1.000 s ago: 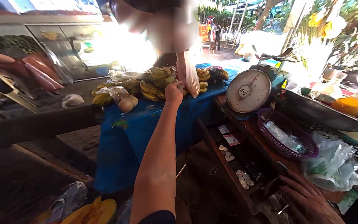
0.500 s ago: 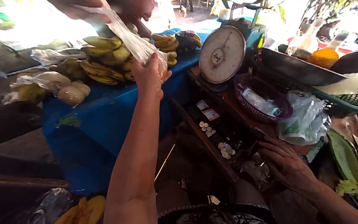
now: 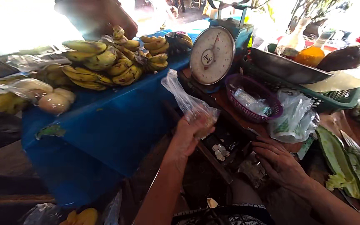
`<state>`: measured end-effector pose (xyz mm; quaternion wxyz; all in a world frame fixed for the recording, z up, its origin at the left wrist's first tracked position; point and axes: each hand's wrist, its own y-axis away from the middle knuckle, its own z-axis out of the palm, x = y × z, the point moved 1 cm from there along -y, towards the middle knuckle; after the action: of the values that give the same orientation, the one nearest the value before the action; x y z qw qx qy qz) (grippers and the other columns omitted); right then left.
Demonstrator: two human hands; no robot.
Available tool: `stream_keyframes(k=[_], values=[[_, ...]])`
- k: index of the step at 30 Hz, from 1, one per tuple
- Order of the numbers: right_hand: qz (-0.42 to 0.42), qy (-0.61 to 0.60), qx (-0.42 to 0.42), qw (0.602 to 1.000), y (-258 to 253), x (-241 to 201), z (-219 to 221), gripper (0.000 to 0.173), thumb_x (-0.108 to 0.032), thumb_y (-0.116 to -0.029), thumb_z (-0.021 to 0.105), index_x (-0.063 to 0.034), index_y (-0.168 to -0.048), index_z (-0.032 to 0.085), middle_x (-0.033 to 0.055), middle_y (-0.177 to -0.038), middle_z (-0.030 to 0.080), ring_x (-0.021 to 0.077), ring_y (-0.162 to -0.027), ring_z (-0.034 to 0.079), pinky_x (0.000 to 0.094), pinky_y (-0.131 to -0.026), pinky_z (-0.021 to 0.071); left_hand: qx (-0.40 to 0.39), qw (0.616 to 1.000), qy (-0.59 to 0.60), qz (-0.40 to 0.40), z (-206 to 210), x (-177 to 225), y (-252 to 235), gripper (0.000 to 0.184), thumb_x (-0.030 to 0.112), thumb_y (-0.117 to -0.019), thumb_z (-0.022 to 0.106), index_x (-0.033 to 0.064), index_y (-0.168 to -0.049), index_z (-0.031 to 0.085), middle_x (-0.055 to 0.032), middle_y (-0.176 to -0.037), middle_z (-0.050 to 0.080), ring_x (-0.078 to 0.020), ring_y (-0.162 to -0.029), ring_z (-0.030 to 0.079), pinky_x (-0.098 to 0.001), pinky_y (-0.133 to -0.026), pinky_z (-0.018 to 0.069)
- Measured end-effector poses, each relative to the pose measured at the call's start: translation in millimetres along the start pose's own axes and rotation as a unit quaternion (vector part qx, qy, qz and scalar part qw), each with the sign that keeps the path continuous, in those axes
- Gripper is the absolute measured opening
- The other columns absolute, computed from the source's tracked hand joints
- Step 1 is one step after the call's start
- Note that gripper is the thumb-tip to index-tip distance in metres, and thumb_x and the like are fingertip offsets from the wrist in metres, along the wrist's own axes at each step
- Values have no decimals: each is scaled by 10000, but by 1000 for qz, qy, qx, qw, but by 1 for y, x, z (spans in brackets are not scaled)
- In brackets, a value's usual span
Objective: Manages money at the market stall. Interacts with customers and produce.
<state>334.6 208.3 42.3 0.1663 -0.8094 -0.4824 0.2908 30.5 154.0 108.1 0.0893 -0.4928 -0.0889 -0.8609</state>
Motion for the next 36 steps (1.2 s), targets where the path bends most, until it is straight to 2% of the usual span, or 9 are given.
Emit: stream_keyframes(k=[2, 4, 9, 13, 17, 20, 25, 30, 36], values=[[11, -34, 7, 999, -1, 0, -1, 301, -247, -1061, 490, -82, -1149, 726, 98, -1284, 706, 282, -1331, 577, 423, -1135, 441, -49, 998, 15, -19, 6, -17, 8, 724, -59, -773, 799, 42, -1399, 451, -159, -1175, 684, -278, -995, 725, -429, -894, 627], [17, -65, 16, 998, -2, -1, -3, 303, -241, -1058, 497, -69, -1155, 727, 112, -1282, 706, 275, -1327, 582, 416, -1134, 445, -76, 996, 11, -34, 13, -28, 16, 754, -80, -725, 825, 9, -1366, 438, -156, -1157, 694, -274, -1016, 725, -439, -919, 619], [37, -131, 2, 991, -11, -14, -14, 339, -234, -1055, 515, -28, -1258, 693, 151, -1309, 686, 243, -1315, 597, 376, -1129, 460, -115, 992, -30, -40, 25, -43, 27, 620, -83, -766, 766, -19, -1300, 457, -119, -1102, 713, -218, -1005, 723, -393, -913, 610], [120, -241, -59, 961, -27, -26, -23, 485, -261, -1049, 544, 17, -1446, 525, 123, -1371, 644, 99, -1270, 607, 260, -1079, 495, -172, 983, -57, -37, 29, -47, 26, 602, -78, -804, 740, -19, -1328, 448, -105, -1134, 713, -193, -1038, 714, -373, -947, 594], [202, -366, -107, 902, -44, -28, -19, 607, -291, -1028, 585, 4, -1527, 405, 87, -1357, 643, 56, -1183, 638, 237, -1008, 533, -242, 963, -111, -47, 37, -48, 27, 711, -91, -818, 699, -19, -1424, 335, -83, -1208, 679, -163, -1095, 694, -343, -981, 581], [253, -495, -79, 827, -51, -32, -7, 523, -132, -960, 669, 26, -1431, 504, 69, -1265, 693, 100, -1118, 682, 271, -980, 574, -288, 946, -140, -48, 41, -49, 27, 718, -114, -841, 671, -17, -1448, 300, -68, -1246, 657, -145, -1124, 678, -333, -994, 574], [265, -526, 4, 808, -51, -31, 12, 384, -3, -917, 695, 50, -1286, 604, 63, -1122, 743, 108, -1012, 719, 273, -919, 603, -189, 961, -193, -52, 36, -52, 21, 755, -12, -828, 760, -30, -1476, 374, -131, -1293, 627, -190, -1142, 670, -337, -995, 580], [310, -517, -8, 798, -48, -22, 18, 257, -29, -928, 682, 13, -1182, 664, 44, -1034, 750, 86, -942, 719, 257, -869, 601, -89, 983, -155, -52, 29, -67, 14, 388, -35, -862, 722, -28, -1232, 606, -111, -1076, 717, -180, -918, 723, -323, -800, 629], [282, -557, -31, 781, -47, -20, 17, 352, -31, -913, 706, 28, -1247, 610, 49, -1088, 742, 99, -995, 715, 275, -917, 595, -64, 989, -131, -21, 31, -74, 11, 324, -47, -868, 721, -28, -1180, 635, -109, -1050, 721, -170, -909, 721, -322, -807, 627]])
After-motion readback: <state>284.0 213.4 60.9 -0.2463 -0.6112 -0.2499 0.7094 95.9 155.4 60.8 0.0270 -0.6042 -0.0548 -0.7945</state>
